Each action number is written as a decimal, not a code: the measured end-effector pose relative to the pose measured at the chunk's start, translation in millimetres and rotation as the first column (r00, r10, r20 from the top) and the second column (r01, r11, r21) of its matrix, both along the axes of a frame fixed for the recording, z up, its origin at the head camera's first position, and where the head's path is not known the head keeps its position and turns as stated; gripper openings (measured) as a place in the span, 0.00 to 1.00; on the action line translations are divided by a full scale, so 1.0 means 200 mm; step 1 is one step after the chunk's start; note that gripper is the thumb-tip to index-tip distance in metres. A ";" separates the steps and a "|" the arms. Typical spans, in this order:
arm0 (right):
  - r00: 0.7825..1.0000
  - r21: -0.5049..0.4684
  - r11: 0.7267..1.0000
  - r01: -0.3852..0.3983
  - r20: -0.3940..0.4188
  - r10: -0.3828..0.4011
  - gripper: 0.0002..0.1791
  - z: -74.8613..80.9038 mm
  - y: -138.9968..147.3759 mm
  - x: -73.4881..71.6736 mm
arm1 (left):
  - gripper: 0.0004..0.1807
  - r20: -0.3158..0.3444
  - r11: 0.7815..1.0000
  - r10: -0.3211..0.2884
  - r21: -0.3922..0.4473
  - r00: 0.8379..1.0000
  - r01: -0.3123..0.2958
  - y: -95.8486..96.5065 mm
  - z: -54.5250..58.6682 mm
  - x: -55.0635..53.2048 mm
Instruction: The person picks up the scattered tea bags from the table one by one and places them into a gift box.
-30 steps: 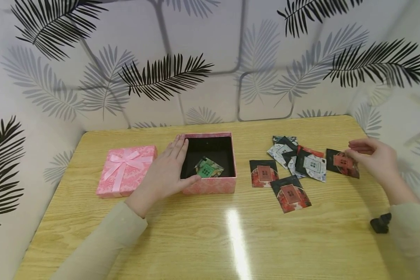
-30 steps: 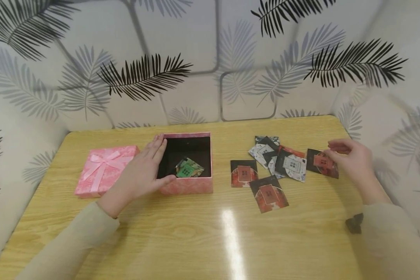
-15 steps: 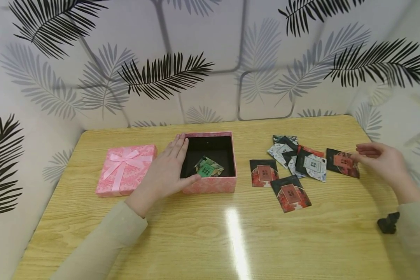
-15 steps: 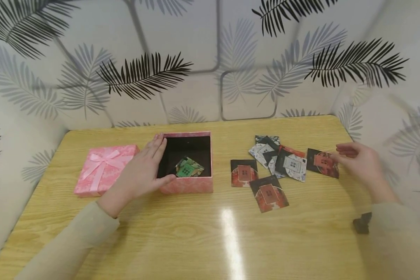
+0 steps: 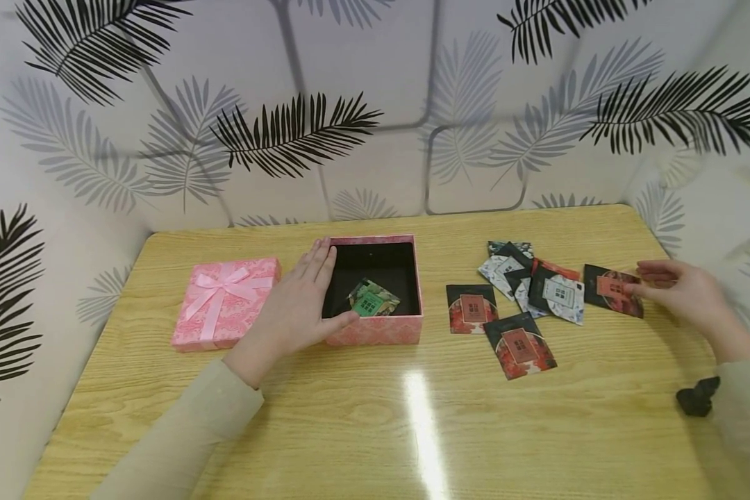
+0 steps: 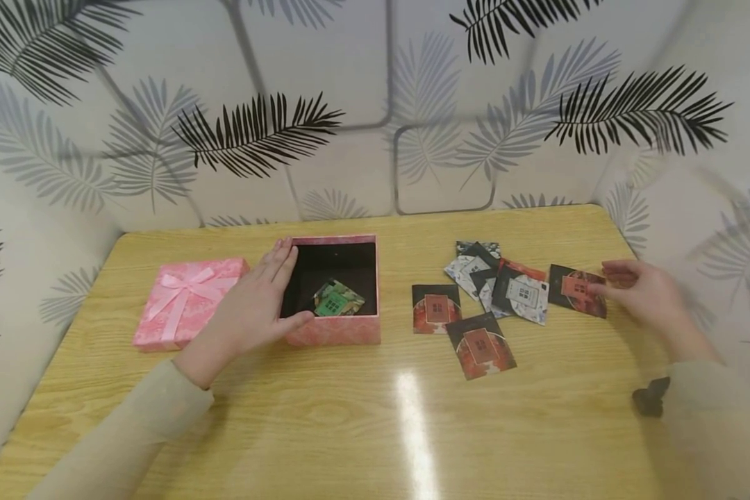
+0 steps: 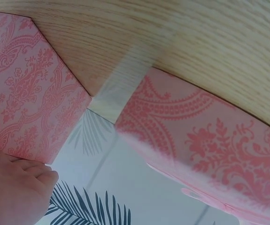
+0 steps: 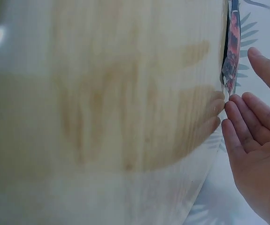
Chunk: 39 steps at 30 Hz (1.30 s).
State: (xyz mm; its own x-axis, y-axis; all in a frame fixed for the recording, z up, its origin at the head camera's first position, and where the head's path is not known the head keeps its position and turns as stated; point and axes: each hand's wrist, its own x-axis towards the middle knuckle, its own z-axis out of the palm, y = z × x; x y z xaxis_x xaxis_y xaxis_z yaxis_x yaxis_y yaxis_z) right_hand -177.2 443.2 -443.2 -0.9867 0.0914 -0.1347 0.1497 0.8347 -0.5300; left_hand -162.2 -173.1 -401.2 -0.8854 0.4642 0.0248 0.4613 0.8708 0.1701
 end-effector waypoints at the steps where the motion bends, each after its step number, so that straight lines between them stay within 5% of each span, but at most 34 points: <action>1: 1.000 -0.005 1.000 -0.002 0.008 0.002 0.43 0.00 0.00 0.00 | 0.60 -0.001 1.000 -0.002 0.000 1.000 0.002 0.00 0.00 0.00; 13: 0.996 0.005 0.998 -0.070 0.050 0.070 0.50 0.01 0.00 -0.03 | 0.60 -0.007 1.000 -0.004 0.004 1.000 0.004 0.00 0.00 0.00; 39: 0.994 0.110 0.989 -0.100 -0.021 0.103 0.36 0.00 -0.04 -0.04 | 0.60 -0.008 1.000 0.004 0.022 1.000 -0.004 0.00 -0.02 0.00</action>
